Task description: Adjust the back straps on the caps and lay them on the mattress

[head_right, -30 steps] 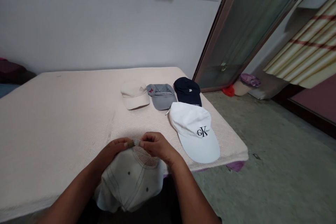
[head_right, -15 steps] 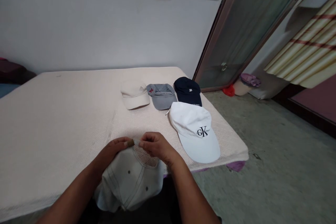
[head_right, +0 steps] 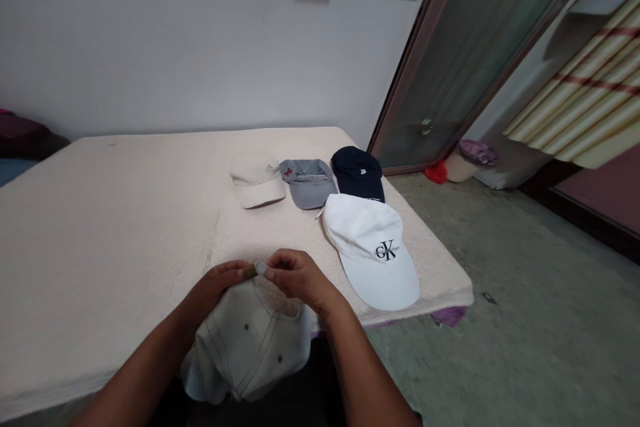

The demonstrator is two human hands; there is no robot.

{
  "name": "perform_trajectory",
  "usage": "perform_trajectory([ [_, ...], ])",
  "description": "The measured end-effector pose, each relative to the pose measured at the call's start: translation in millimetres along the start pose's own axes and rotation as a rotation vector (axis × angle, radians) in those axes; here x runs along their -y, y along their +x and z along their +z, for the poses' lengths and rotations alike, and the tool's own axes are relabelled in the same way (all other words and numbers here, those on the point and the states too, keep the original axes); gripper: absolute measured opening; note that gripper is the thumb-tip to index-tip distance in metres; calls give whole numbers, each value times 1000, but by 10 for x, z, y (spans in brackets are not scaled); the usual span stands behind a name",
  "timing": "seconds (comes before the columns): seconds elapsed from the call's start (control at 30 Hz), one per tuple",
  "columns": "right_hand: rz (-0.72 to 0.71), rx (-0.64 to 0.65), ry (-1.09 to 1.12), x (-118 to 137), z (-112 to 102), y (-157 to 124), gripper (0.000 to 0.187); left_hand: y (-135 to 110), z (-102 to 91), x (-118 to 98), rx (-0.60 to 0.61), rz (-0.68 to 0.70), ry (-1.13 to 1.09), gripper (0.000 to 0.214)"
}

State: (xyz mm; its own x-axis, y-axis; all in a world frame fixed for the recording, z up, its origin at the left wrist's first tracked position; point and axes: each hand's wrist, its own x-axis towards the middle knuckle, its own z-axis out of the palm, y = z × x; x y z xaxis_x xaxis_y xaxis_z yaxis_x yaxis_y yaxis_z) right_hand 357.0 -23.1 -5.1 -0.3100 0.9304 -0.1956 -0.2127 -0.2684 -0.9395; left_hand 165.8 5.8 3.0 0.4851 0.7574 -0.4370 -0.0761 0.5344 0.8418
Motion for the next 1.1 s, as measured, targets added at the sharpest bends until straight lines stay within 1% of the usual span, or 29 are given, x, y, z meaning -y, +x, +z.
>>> perform_trajectory([
  [0.13, -9, -11, -24, -4, 6, 10, 24, -6, 19, 3, 2, -10, -15, 18],
  [0.37, 46, -14, -107, -15, -22, 24, 22, -22, 51, -16, -11, -15, -16, 19],
  [0.57, 23, -64, -130, -8, -3, 30, 22, -33, 64, 4, 5, -20, 37, 22],
  [0.8, 47, 0, -128, 20, -24, -7, 24, -36, 72, 4, -6, -27, 9, 21],
  [1.0, 53, -6, -104, 5, -13, 9, 26, -41, 90, -4, 26, -37, 26, 24],
  [1.1, 66, 5, -74, 9, -12, 3, 26, -37, 83, 6, 12, -46, 13, 23],
])
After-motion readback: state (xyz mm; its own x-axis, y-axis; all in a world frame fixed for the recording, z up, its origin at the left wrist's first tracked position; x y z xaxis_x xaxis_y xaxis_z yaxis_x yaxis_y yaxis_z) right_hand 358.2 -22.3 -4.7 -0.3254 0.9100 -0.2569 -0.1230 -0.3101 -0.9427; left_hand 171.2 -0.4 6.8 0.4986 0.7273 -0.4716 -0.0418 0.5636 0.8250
